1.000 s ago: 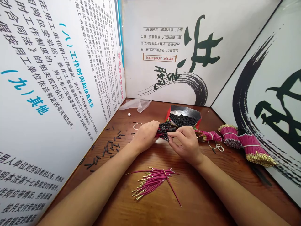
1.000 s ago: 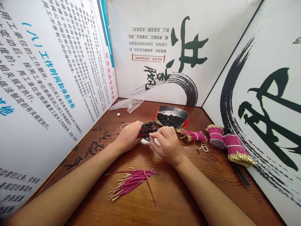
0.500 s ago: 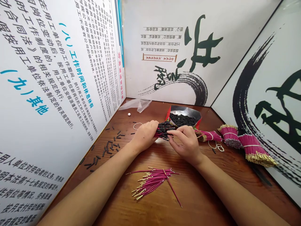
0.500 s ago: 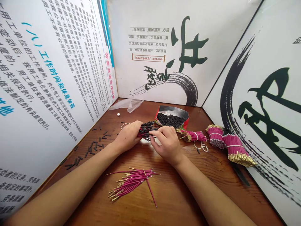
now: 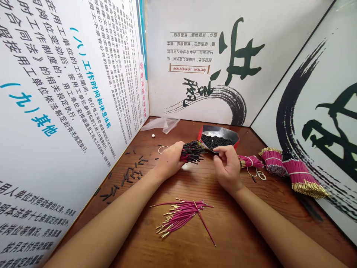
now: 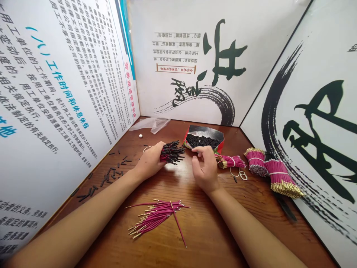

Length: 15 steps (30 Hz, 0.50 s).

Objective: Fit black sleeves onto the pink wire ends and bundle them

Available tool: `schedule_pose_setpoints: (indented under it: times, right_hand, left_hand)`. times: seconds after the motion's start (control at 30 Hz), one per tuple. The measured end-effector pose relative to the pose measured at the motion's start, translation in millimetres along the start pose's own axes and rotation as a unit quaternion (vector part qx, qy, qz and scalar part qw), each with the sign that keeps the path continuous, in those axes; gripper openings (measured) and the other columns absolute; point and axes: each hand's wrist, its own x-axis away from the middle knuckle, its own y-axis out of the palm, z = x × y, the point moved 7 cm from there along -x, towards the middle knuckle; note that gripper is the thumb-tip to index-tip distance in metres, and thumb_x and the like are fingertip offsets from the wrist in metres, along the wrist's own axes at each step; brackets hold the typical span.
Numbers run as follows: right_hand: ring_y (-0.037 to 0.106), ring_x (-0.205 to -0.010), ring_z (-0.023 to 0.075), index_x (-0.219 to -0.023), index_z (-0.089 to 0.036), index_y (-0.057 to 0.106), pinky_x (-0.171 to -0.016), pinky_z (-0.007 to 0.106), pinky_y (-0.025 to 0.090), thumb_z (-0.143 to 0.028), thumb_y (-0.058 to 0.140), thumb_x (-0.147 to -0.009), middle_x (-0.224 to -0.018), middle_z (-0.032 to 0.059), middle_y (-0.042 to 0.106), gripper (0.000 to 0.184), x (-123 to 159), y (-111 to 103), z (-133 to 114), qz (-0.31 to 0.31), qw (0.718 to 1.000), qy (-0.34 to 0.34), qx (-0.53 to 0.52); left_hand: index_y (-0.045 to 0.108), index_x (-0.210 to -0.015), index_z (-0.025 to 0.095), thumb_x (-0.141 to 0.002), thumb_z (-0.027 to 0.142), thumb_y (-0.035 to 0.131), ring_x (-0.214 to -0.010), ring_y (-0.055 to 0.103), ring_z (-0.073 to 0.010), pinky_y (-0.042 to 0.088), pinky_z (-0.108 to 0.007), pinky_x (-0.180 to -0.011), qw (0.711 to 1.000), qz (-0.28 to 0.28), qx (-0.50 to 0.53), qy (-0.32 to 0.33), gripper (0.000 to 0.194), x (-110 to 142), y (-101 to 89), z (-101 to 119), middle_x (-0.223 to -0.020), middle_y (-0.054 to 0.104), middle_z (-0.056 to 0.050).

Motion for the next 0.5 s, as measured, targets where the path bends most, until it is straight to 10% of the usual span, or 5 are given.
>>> schedule_pose_setpoints:
  times: [0.5]
  right_hand:
    - [0.047, -0.067, 0.0153, -0.086, -0.020, 0.059, -0.063, 0.029, 0.039, -0.015, 0.050, -0.083, -0.073, -0.0016, 0.047, 0.011, 4, 15, 27, -0.039, 0.993, 0.099, -0.048]
  left_hand:
    - [0.055, -0.104, 0.017, -0.072, 0.014, 0.062, -0.092, 0.065, -0.0194, 0.050, -0.032, -0.085, 0.944, 0.148, 0.284, -0.077, 0.033, -4, -13.9, -38, -0.099, 0.070, -0.005]
